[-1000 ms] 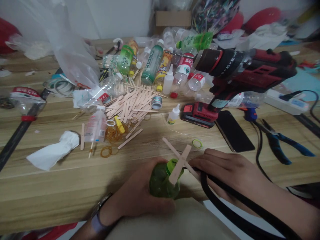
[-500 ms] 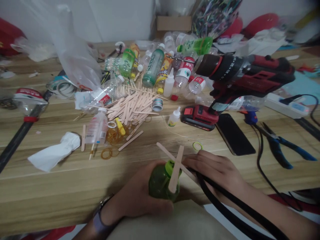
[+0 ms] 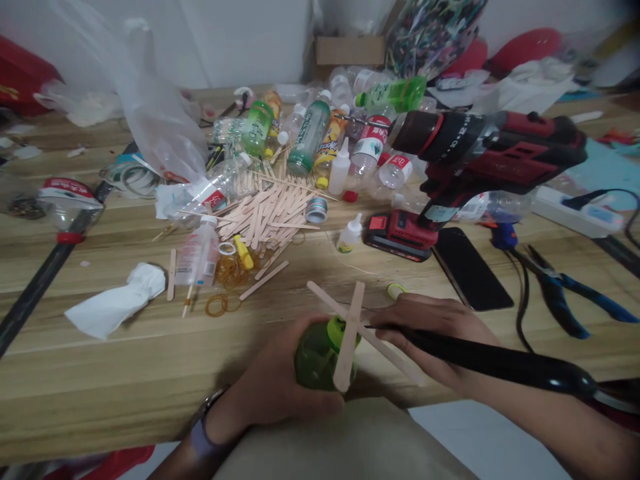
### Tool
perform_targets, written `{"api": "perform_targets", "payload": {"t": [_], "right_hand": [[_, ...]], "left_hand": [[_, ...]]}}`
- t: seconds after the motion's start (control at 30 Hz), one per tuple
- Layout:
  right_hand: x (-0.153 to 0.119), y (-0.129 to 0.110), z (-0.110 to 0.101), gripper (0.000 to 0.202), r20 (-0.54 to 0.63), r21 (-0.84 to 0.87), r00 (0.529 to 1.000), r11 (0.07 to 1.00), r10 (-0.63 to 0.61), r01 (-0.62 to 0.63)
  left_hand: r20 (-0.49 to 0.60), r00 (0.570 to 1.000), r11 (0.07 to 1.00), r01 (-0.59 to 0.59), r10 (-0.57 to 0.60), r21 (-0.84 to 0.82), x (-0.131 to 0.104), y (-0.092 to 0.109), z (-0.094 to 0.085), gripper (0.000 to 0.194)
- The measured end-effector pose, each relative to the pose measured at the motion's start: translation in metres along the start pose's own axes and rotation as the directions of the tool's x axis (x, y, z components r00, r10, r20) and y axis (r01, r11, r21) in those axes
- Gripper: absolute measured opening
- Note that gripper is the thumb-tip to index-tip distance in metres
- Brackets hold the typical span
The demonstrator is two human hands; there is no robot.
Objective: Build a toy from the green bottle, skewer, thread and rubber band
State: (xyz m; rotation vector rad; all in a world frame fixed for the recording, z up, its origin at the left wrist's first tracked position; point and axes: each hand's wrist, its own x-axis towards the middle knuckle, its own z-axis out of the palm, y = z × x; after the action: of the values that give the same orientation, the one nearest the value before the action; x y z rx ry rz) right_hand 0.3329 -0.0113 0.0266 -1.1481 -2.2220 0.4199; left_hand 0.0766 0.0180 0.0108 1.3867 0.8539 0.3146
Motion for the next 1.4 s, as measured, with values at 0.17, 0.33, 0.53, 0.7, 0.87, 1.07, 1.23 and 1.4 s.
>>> {"api": "perform_targets", "payload": {"t": [0.17,0.33,0.53,0.7,0.87,1.07,1.23,1.4], "right_hand": [[0.011,-0.003,-0.012,0.027,0.097,-0.056,0.995,0.998,0.032,-0.026],[0.024,-0.003,-0.024,0.029,0.188,-0.062,0.982,0.998,-0.014,0.027],[0.035,0.005,-0.033,0.021,0.302,0.095,0.952,0.992,0.05,-0.082],[0.044,0.006,-0.035,0.04,0.341,-0.015,0.939,0.999,0.035,-0.032],[0.038,0.014,-0.03,0.049,0.257,-0.018,0.965,0.998,-0.055,0.062],[0.039,0.017,-0.035,0.023,0.338,0.012,0.934,0.993,-0.114,0.117],[0.042,0.01,-0.039,0.024,0.359,0.032,0.928,0.995,-0.097,0.092],[0.038,0.007,-0.035,0.024,0.353,0.008,0.932,0.996,-0.086,0.089]], "left_hand": [[0.013,1.0,0.999,0.016,-0.015,-0.045,0.001,0.002,0.002,0.077],[0.002,1.0,0.994,0.011,-0.011,-0.108,0.006,-0.001,0.0,0.084],[0.006,1.0,0.995,0.026,-0.026,-0.098,0.01,-0.002,-0.004,0.086],[0.022,1.0,0.994,0.002,0.0,-0.11,0.011,-0.002,-0.008,0.081],[0.037,0.999,0.99,0.007,-0.002,-0.142,0.013,-0.007,-0.008,0.088],[0.1,0.994,0.975,-0.029,0.051,-0.218,0.017,-0.013,-0.004,0.085],[0.183,0.978,0.953,-0.04,0.099,-0.3,0.019,-0.015,-0.001,0.071],[0.198,0.975,0.938,-0.028,0.102,-0.345,0.021,-0.02,0.001,0.062]]}}
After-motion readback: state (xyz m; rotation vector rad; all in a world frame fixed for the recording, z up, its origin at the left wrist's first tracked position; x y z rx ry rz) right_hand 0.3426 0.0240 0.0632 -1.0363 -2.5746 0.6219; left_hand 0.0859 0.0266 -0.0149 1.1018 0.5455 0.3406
